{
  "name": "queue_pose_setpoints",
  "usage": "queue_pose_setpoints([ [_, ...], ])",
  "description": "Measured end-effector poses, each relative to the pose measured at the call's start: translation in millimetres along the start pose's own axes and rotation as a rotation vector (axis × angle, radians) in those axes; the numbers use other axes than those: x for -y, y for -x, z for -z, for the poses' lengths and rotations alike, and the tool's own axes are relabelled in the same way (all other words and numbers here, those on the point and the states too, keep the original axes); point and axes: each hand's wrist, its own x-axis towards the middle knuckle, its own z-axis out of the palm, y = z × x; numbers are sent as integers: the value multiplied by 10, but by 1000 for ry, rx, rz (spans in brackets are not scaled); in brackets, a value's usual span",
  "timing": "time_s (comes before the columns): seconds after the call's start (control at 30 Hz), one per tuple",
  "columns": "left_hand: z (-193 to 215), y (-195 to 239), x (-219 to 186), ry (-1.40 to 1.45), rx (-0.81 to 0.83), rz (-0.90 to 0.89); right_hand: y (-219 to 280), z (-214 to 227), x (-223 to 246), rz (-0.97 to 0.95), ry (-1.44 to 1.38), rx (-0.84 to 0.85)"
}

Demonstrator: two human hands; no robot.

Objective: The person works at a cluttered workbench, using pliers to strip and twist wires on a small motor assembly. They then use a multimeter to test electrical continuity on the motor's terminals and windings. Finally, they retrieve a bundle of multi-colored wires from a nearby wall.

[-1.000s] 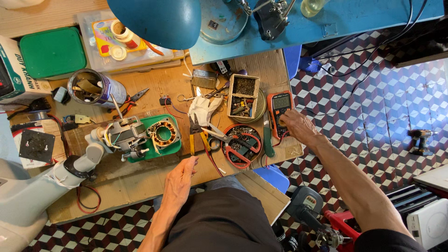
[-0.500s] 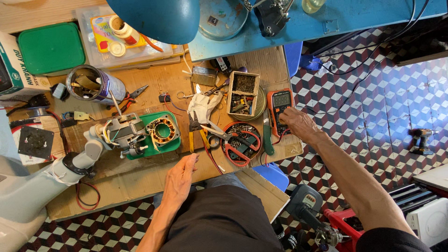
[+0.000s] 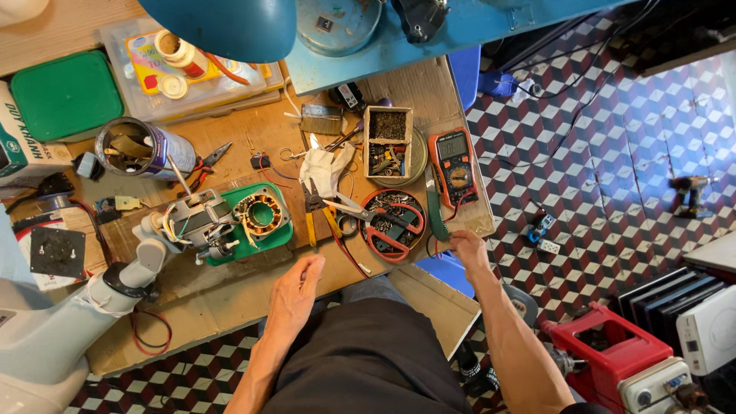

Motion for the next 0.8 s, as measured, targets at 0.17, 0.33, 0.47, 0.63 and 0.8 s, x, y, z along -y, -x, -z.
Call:
queue_pose_setpoints([
  [0.17, -62, -1, 83, -22, 61, -42, 342, -414, -114, 255, 393, -178],
  [0.33, -139, 5, 66, -73, 125, -81, 708, -665, -87, 291, 547, -279],
  [0.47, -181, -4, -8, -113, 162, -61, 817, -653, -205, 221, 455, -423],
  [0.63, -370, -26, -112, -85, 274, -129, 1134, -153, 101, -144, -91, -255],
  [0.8, -1185, -150, -259, -176, 321, -782, 1604, 82, 1075, -306, -840, -2],
])
